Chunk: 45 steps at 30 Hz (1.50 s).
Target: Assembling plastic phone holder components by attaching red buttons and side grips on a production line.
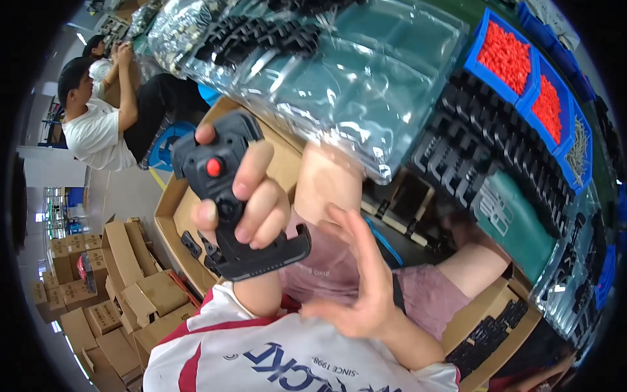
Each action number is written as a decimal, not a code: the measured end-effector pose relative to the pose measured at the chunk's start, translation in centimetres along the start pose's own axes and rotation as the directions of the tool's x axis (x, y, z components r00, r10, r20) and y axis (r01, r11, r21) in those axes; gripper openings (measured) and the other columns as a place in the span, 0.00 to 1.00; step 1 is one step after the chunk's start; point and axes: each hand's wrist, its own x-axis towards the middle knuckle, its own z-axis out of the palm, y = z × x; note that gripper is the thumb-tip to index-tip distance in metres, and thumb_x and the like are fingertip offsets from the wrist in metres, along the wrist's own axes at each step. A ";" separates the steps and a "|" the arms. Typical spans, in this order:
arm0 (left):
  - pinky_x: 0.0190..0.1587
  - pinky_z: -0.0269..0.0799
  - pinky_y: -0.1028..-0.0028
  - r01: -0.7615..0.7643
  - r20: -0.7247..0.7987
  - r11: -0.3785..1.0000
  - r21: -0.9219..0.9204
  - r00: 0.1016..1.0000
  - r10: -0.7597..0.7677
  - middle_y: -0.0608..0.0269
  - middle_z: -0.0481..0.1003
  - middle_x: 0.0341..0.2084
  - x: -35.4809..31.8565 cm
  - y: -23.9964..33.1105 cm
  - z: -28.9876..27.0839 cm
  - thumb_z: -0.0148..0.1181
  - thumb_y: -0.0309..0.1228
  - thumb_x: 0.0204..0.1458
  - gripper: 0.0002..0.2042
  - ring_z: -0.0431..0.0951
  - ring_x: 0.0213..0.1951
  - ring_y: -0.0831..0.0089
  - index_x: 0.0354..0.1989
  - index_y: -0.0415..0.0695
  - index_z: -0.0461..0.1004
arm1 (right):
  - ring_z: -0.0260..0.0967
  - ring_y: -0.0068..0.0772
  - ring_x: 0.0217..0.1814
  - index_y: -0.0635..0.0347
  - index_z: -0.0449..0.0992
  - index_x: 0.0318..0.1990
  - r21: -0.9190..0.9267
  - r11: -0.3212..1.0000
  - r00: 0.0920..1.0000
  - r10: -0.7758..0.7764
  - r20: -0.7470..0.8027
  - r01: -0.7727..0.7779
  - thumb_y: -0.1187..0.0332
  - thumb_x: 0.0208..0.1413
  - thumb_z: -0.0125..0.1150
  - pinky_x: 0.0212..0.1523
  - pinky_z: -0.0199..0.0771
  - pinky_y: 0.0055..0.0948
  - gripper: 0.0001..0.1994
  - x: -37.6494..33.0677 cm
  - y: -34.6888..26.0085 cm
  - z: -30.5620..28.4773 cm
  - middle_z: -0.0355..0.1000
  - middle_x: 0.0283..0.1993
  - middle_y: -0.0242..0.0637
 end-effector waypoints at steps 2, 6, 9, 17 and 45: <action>0.19 0.65 0.75 -0.007 0.009 0.998 0.055 1.000 0.006 0.49 0.62 0.33 0.2 -0.7 -0.6 0.47 0.13 0.39 0.36 0.64 0.18 0.71 0.59 0.62 0.55 | 0.56 0.54 0.64 0.61 0.34 0.69 -0.088 0.996 1.000 0.005 -0.017 -0.006 0.51 0.29 0.79 0.63 0.55 0.45 0.65 1.6 -0.6 0.1 0.47 0.68 0.56; 0.20 0.65 0.75 -0.137 -0.005 0.934 0.331 0.989 0.147 0.49 0.62 0.33 -0.1 -2.2 -0.3 0.47 0.15 0.40 0.37 0.64 0.19 0.71 0.61 0.63 0.54 | 0.57 0.54 0.63 0.62 0.35 0.69 -0.308 0.951 0.999 -0.033 -0.037 0.020 0.55 0.30 0.79 0.61 0.58 0.45 0.64 3.7 -1.7 1.8 0.48 0.67 0.57; 0.20 0.65 0.75 -0.253 0.034 0.779 0.574 0.958 0.286 0.49 0.61 0.34 0.0 -2.0 0.3 0.47 0.15 0.41 0.37 0.65 0.19 0.70 0.61 0.63 0.54 | 0.58 0.54 0.61 0.64 0.34 0.69 -0.399 0.917 0.998 -0.041 -0.039 0.022 0.60 0.32 0.76 0.59 0.60 0.45 0.61 4.0 -1.7 2.3 0.48 0.66 0.58; 0.19 0.64 0.76 0.101 0.137 0.995 -0.006 0.986 -0.099 0.51 0.62 0.33 1.2 0.0 0.0 0.53 0.17 0.41 0.35 0.66 0.19 0.70 0.59 0.64 0.57 | 0.61 0.46 0.56 0.65 0.36 0.69 -0.139 0.986 0.988 0.077 -0.136 -0.096 0.57 0.37 0.76 0.57 0.62 0.41 0.59 -1.5 1.3 -0.9 0.52 0.64 0.54; 0.65 0.48 0.57 -0.120 0.089 0.499 0.858 0.992 0.086 0.46 0.53 0.64 2.3 -9.7 0.2 0.66 0.32 0.44 0.42 0.56 0.63 0.51 0.67 0.41 0.47 | 0.69 0.25 0.24 0.58 0.73 0.39 0.690 0.531 0.694 0.718 -0.057 -0.493 0.58 0.57 0.53 0.15 0.62 0.23 0.13 10.0 -9.0 -9.1 0.73 0.33 0.37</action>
